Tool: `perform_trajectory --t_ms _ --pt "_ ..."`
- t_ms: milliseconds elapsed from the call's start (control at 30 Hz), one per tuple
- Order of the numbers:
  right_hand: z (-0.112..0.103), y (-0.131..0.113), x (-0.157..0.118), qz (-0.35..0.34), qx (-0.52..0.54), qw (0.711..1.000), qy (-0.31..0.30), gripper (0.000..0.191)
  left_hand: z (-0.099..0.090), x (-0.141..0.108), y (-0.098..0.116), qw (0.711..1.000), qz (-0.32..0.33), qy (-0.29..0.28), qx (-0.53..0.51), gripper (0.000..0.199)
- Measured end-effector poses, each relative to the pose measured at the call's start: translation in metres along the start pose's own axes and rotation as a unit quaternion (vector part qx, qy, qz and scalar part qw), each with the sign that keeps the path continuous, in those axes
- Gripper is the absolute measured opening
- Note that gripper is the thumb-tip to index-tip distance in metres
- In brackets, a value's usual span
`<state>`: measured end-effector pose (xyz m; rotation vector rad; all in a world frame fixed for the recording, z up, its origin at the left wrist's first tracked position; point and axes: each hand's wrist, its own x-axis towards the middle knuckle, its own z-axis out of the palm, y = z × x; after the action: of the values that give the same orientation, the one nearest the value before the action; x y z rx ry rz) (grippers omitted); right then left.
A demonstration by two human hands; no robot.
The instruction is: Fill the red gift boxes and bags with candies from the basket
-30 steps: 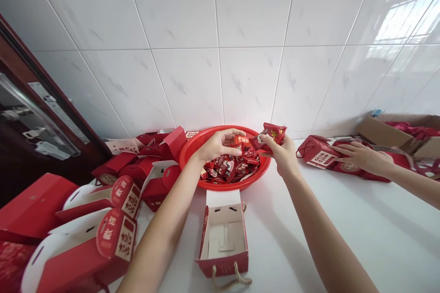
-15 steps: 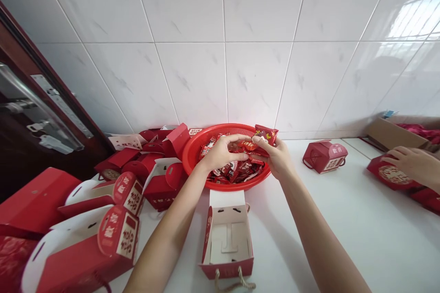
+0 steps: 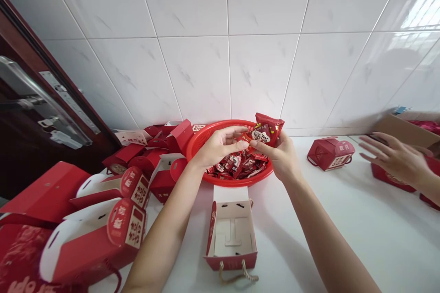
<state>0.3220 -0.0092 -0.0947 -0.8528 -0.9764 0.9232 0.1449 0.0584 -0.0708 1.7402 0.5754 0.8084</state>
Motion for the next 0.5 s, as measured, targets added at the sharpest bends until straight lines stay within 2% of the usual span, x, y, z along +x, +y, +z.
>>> perform_trajectory --t_ms 167,367,433,500 --pt "0.009 -0.01 -0.008 -0.015 -0.011 0.999 -0.037 0.053 -0.003 -0.013 0.017 1.0 0.018 -0.01 0.023 0.051" --pt "0.025 -0.029 -0.031 -0.064 -0.114 0.989 -0.066 0.044 0.0 -0.049 0.051 0.989 0.042 0.005 0.142 0.035" --pt "0.03 -0.04 -0.041 -0.079 -0.124 0.984 -0.101 0.04 0.002 -0.064 0.064 0.986 0.035 0.016 0.164 0.033" --pt "0.032 -0.052 -0.051 -0.074 -0.121 0.977 -0.162 0.034 0.003 -0.078 0.075 0.982 0.019 0.017 0.187 0.029"
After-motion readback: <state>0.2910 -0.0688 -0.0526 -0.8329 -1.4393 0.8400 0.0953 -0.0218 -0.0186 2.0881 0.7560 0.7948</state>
